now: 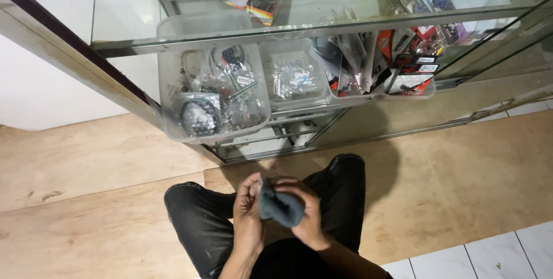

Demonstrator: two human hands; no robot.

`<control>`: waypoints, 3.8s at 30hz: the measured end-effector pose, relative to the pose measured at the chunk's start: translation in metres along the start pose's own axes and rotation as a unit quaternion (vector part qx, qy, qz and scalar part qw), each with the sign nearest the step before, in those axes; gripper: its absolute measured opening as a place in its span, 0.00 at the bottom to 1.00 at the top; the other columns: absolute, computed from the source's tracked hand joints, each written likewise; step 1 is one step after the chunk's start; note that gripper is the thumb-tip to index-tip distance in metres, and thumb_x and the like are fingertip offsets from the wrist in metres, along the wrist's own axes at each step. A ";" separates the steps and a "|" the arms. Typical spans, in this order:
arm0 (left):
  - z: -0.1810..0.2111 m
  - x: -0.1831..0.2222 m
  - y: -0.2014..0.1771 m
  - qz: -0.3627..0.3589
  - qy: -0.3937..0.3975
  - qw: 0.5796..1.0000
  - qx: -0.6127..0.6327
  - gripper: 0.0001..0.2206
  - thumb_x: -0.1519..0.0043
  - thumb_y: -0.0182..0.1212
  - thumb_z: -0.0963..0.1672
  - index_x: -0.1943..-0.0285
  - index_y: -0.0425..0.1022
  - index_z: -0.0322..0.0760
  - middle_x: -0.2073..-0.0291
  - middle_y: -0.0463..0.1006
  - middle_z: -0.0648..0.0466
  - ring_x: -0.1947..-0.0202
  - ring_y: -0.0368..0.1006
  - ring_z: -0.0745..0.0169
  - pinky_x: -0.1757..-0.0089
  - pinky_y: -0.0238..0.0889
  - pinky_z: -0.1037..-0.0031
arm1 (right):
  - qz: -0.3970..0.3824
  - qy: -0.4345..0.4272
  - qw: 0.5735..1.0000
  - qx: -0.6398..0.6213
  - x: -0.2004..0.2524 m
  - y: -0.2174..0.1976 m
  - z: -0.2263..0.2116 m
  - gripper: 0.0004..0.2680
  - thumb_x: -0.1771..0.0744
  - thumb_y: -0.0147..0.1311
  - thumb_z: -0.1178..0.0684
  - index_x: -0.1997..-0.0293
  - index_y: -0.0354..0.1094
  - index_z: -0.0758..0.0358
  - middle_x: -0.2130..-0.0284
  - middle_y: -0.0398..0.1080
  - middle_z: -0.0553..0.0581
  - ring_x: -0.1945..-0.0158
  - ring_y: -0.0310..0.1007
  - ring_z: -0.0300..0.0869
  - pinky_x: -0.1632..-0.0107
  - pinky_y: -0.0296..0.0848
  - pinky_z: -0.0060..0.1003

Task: Cleaning small motorcycle parts in plastic packaging with a cloth inside a display case.

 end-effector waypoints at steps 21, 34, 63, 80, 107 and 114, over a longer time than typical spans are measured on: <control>-0.019 0.010 -0.005 -0.007 -0.023 0.992 0.123 0.15 0.27 0.49 0.48 0.56 0.74 0.31 0.69 0.74 0.52 0.70 0.66 0.68 0.64 0.60 0.75 | 0.035 -0.203 0.906 0.370 -0.019 0.009 -0.052 0.14 0.40 0.66 0.51 0.54 0.76 0.64 0.50 0.76 0.55 0.42 0.72 0.54 0.38 0.69 0.49; -0.022 0.008 -0.006 0.015 -0.077 0.983 0.164 0.18 0.28 0.47 0.48 0.41 0.72 0.29 0.46 0.78 0.44 0.51 0.74 0.57 0.50 0.66 0.65 | 0.007 -0.222 0.902 0.370 -0.025 0.013 -0.059 0.08 0.38 0.58 0.55 0.59 0.78 0.65 0.55 0.78 0.55 0.42 0.73 0.57 0.39 0.68 0.50; 0.147 -0.039 0.144 -0.095 0.262 0.784 -0.554 0.15 0.40 0.65 0.39 0.45 0.78 0.29 0.68 0.80 0.51 0.79 0.69 0.66 0.77 0.62 0.78 | 0.092 -0.079 0.943 0.310 -0.015 -0.074 0.049 0.16 0.44 0.49 0.67 0.57 0.77 0.66 0.52 0.78 0.56 0.49 0.76 0.49 0.43 0.71 0.39; 0.169 -0.128 0.201 -0.170 0.337 0.654 -0.655 0.18 0.46 0.61 0.36 0.45 0.78 0.26 0.59 0.84 0.39 0.66 0.81 0.43 0.63 0.72 0.61 | -0.022 -0.116 0.924 0.363 0.026 -0.109 0.145 0.11 0.41 0.59 0.56 0.57 0.77 0.61 0.55 0.78 0.53 0.54 0.75 0.47 0.47 0.68 0.42; 0.263 -0.071 0.085 -0.058 0.232 0.745 -0.622 0.12 0.34 0.60 0.43 0.45 0.68 0.34 0.68 0.81 0.45 0.78 0.73 0.55 0.74 0.66 0.67 | 0.015 -0.009 0.944 0.329 0.032 -0.126 0.195 0.15 0.43 0.51 0.59 0.56 0.77 0.65 0.59 0.79 0.56 0.59 0.77 0.50 0.53 0.73 0.38; 0.131 -0.010 0.019 -0.005 -0.041 0.999 -0.033 0.30 0.42 0.56 0.39 0.26 0.64 0.35 0.42 0.75 0.31 0.52 0.77 0.37 0.55 0.75 0.58 | 0.164 0.143 0.972 0.088 0.061 -0.182 0.245 0.16 0.40 0.47 0.63 0.50 0.73 0.72 0.64 0.77 0.56 0.65 0.69 0.42 0.57 0.69 0.33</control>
Point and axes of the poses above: each hand's wrist, its own x-axis away from the middle knuckle, its own y-axis out of the palm, z = x × y, the point moved 8 cm from there along -x, towards the middle knuckle
